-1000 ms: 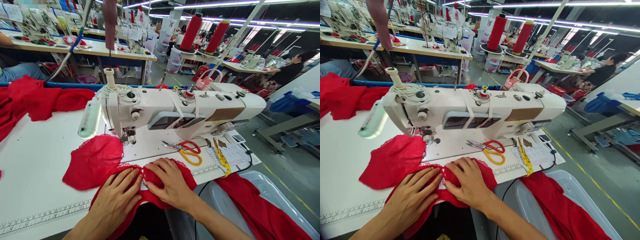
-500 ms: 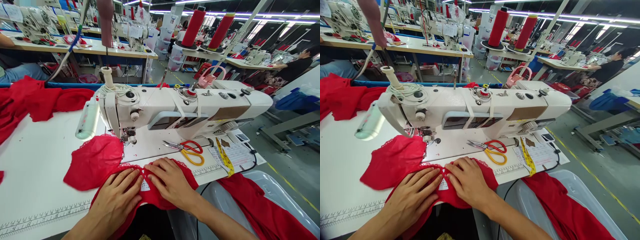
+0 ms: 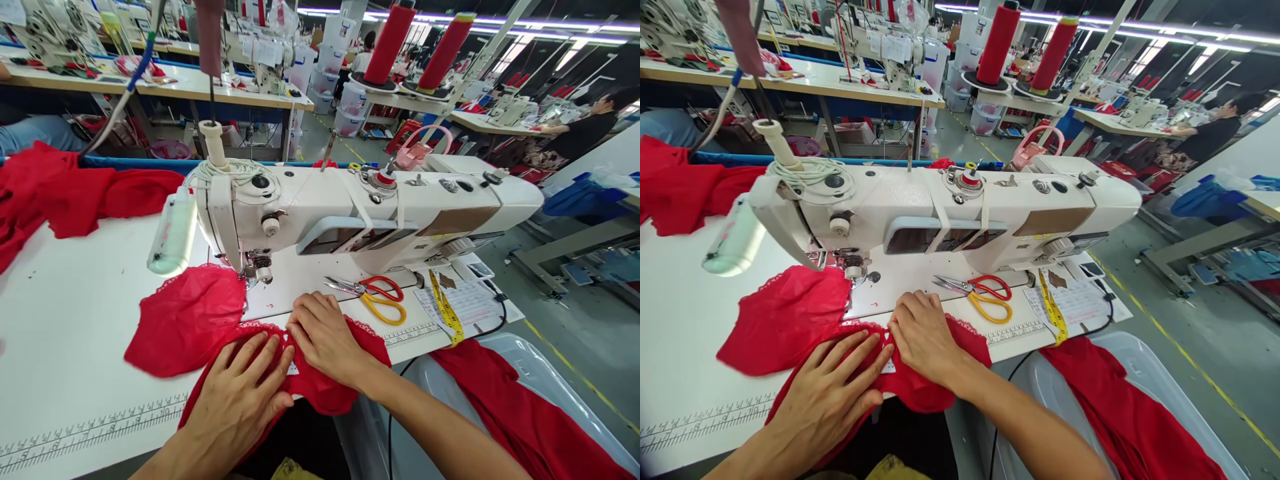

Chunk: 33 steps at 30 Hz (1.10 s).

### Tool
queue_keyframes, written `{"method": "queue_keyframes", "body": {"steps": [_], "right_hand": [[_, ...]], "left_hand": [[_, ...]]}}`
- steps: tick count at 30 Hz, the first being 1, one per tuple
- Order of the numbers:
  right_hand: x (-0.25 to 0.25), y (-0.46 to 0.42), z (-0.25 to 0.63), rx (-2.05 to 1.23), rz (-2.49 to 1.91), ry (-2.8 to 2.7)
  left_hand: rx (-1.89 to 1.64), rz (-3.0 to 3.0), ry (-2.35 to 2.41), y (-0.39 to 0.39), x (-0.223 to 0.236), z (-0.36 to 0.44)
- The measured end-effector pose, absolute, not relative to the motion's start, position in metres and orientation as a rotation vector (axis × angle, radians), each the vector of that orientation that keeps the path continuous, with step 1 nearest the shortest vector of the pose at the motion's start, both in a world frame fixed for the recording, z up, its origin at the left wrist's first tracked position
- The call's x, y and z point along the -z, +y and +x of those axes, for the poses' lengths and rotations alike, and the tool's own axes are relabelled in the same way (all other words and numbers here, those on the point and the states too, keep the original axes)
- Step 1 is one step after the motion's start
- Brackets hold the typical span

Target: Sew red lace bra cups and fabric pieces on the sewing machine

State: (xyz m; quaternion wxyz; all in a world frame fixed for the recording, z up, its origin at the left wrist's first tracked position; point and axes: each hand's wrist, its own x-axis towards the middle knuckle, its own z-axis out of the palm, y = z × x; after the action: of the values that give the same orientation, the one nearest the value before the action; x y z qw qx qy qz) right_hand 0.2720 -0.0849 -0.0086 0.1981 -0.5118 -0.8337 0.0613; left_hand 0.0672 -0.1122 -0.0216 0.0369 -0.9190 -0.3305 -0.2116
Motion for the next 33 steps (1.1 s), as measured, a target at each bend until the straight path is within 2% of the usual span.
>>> {"method": "queue_keyframes", "body": {"steps": [8, 13, 17, 22, 29, 33], "right_hand": [[0.009, -0.081, 0.277, -0.306, -1.489, -2.212], [0.008, -0.101, 0.278, -0.066, -1.379, -2.093], [0.011, -0.119, 0.277, -0.197, -1.218, -2.245], [0.014, -0.118, 0.281, -0.259, -1.278, -2.258], [0.009, -0.11, 0.281, -0.111, -1.357, -2.378], [0.003, -0.099, 0.278, -0.323, -1.366, -2.253]], "left_hand": [[0.614, -2.824, -1.018, -0.114, 0.021, 0.065], [0.634, -2.817, -1.024, -0.113, 0.021, 0.065], [0.658, -2.824, -1.014, -0.112, 0.021, 0.063], [0.657, -2.854, -1.011, -0.11, 0.018, 0.06], [0.617, -2.882, -1.023, -0.11, 0.017, 0.059], [0.632, -2.895, -1.032, -0.111, 0.018, 0.059]]}}
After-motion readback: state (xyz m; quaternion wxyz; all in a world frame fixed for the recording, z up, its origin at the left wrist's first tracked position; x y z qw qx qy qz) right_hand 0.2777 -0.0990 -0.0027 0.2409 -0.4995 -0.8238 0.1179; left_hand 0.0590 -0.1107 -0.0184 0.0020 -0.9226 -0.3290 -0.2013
